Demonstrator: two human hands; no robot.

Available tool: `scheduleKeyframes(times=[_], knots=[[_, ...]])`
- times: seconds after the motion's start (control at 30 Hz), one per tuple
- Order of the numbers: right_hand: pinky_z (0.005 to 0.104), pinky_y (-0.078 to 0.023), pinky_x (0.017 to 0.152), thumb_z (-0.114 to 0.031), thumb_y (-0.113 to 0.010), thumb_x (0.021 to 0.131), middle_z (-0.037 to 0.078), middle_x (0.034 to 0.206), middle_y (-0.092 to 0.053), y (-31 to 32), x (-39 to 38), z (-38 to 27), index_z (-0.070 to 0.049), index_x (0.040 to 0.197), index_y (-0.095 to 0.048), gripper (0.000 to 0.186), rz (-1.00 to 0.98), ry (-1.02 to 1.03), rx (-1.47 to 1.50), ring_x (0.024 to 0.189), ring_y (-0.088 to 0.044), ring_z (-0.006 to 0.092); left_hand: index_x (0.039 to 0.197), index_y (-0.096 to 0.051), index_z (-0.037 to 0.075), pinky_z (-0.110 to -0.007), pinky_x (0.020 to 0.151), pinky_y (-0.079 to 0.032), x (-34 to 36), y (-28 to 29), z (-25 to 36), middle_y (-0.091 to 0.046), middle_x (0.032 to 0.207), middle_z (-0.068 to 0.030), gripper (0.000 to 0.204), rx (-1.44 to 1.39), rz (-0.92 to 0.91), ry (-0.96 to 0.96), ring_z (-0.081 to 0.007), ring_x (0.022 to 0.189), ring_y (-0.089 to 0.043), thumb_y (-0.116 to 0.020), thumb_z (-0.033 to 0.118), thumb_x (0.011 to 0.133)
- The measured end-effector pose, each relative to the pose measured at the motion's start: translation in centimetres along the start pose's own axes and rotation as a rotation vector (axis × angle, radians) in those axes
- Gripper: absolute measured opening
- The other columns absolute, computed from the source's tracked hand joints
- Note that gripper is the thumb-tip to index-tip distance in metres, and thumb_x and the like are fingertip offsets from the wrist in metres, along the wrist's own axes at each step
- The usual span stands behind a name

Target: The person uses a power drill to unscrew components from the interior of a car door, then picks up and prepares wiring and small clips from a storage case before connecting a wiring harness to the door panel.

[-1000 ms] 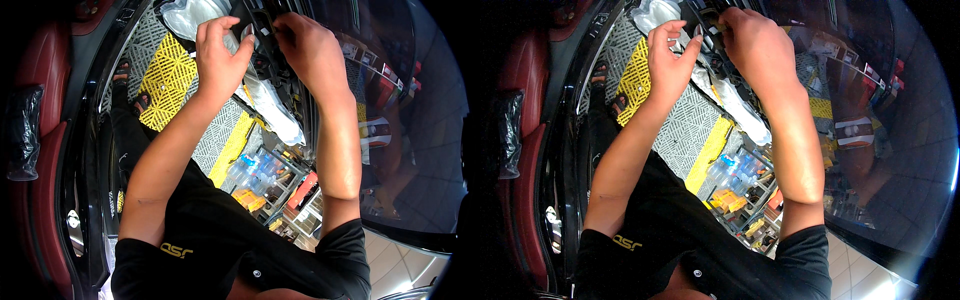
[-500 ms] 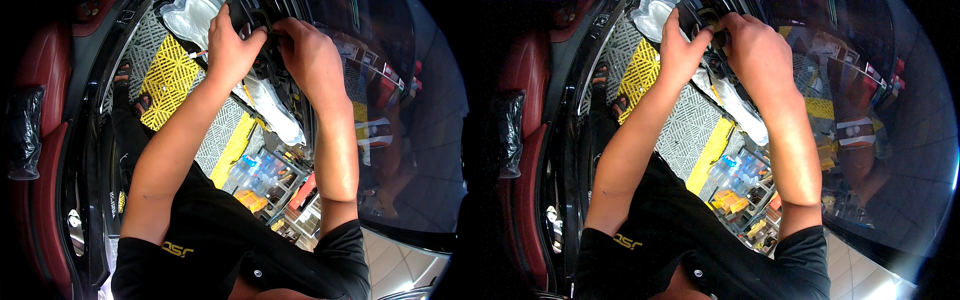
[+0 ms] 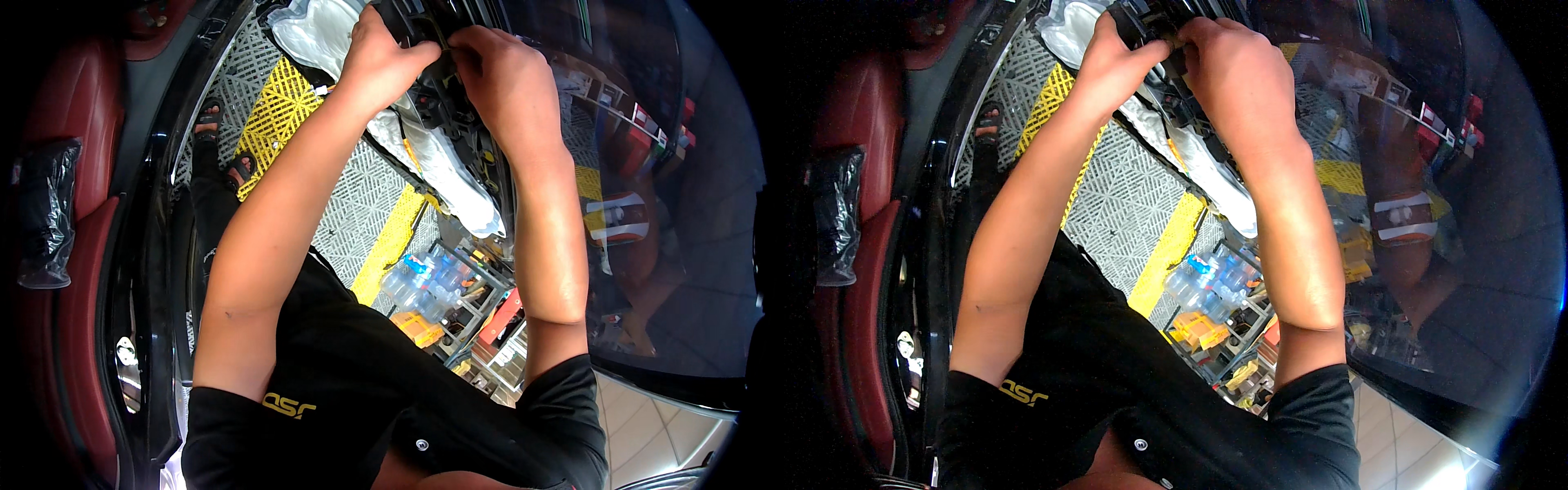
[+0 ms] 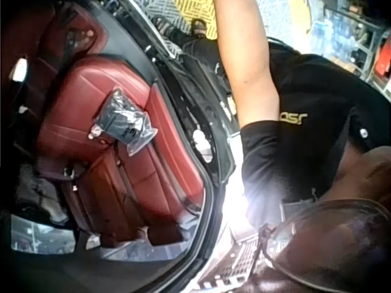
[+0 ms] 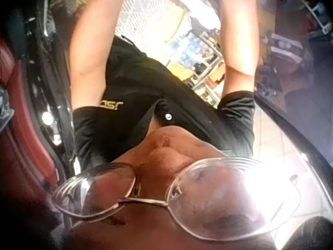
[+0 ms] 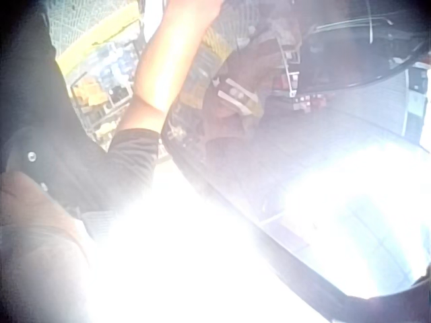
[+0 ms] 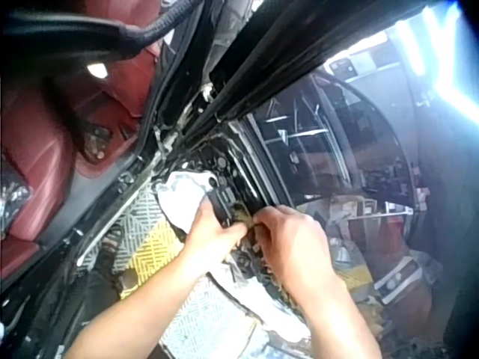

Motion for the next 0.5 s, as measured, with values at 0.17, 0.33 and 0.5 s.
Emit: scheduleKeyframes(times=[0.17, 0.33, 0.5], knots=[[0.0463, -0.057, 0.075, -0.016, -0.073, 0.091, 0.013, 0.097, -0.074, 0.8, 0.6, -0.6, -0.014, 0.106, -0.076, 0.015, 0.020, -0.001, 0.020, 0.089, -0.071, 0.0379, 0.121, -0.060, -0.003, -0.029, 0.062, -0.053, 0.3, 0.0, -0.2, -0.068, 0.096, -0.0083, 0.042, 0.009, -0.059, -0.018, -0.0147, 0.074, -0.064, -0.066, -0.005, 0.080], [0.0464, -0.058, 0.072, -0.018, -0.071, 0.092, 0.010, 0.097, -0.074, 0.4, 0.5, -0.8, -0.016, 0.105, -0.076, 0.014, 0.013, -0.011, -0.050, 0.087, -0.072, 0.0366, 0.135, -0.051, 0.001, -0.029, 0.064, -0.055, -0.2, 0.4, -1.0, -0.068, 0.101, -0.0095, 0.056, 0.223, 0.103, -0.191, -0.0160, 0.077, -0.066, -0.068, -0.004, 0.082], [0.0464, -0.059, 0.068, -0.017, -0.070, 0.091, 0.007, 0.098, -0.074, 0.1, -0.1, -0.4, -0.017, 0.104, -0.076, 0.014, 0.034, 0.038, -0.046, 0.082, -0.073, 0.0345, 0.153, -0.039, 0.001, -0.041, 0.108, -0.044, -2.5, 2.4, -3.1, -0.052, 0.141, -0.0214, 0.076, -0.107, 0.098, 0.228, -0.0295, 0.132, -0.050, -0.077, 0.018, 0.090]])
Point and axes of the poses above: each hand's wrist, its own x-axis towards the middle knuckle, its own y-axis out of the back of the hand, z = x × y, the point moved 4 cm from there along x, towards the middle knuckle
